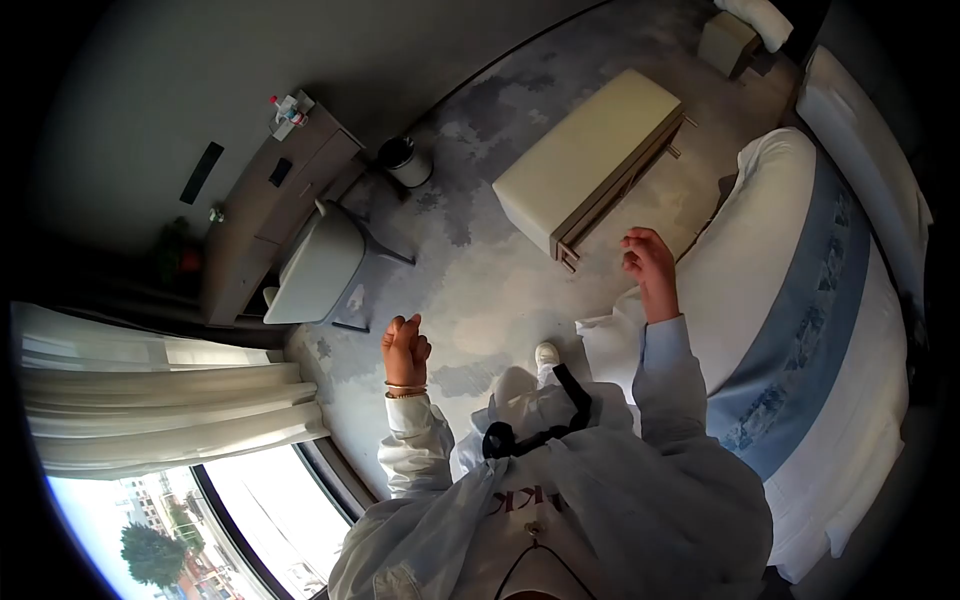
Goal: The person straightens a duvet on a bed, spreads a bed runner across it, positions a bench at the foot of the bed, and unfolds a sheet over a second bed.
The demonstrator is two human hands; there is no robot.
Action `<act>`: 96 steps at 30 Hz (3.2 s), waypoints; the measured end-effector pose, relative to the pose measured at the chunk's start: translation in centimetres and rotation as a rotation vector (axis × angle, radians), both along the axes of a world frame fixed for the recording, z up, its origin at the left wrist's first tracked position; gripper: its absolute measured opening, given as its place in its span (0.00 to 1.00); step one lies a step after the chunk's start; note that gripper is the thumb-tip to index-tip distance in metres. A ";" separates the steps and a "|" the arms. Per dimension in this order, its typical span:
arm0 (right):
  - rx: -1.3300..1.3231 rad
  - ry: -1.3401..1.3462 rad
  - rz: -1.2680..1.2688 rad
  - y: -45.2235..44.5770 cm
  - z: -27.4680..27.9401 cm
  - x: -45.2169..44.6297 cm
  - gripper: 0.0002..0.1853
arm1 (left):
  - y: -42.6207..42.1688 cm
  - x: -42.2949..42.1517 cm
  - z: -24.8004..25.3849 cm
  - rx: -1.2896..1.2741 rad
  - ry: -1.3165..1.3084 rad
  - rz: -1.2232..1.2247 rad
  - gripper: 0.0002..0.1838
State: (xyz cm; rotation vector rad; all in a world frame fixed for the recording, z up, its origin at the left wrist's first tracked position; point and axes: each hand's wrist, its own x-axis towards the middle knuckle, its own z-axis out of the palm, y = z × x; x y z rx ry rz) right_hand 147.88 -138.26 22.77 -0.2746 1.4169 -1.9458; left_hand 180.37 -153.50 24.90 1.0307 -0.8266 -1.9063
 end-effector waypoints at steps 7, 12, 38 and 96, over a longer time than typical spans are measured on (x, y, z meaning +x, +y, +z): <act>0.069 0.182 0.255 -7.3 -1.0 -5.7 0.07 | -9.3 -6.7 -4.2 0.172 0.048 0.060 0.21; 0.201 0.112 -0.175 -6.4 -1.5 -12.5 0.07 | -18.4 -17.4 -6.4 0.205 0.030 -0.148 0.18; 0.220 0.090 -0.617 2.4 1.5 -63.9 0.08 | -15.2 -85.9 -4.4 0.247 0.104 -0.766 0.17; -1.023 -0.751 -3.234 19.3 -14.6 -125.2 0.25 | 69.4 -179.9 -12.0 -0.580 -0.074 -3.600 0.09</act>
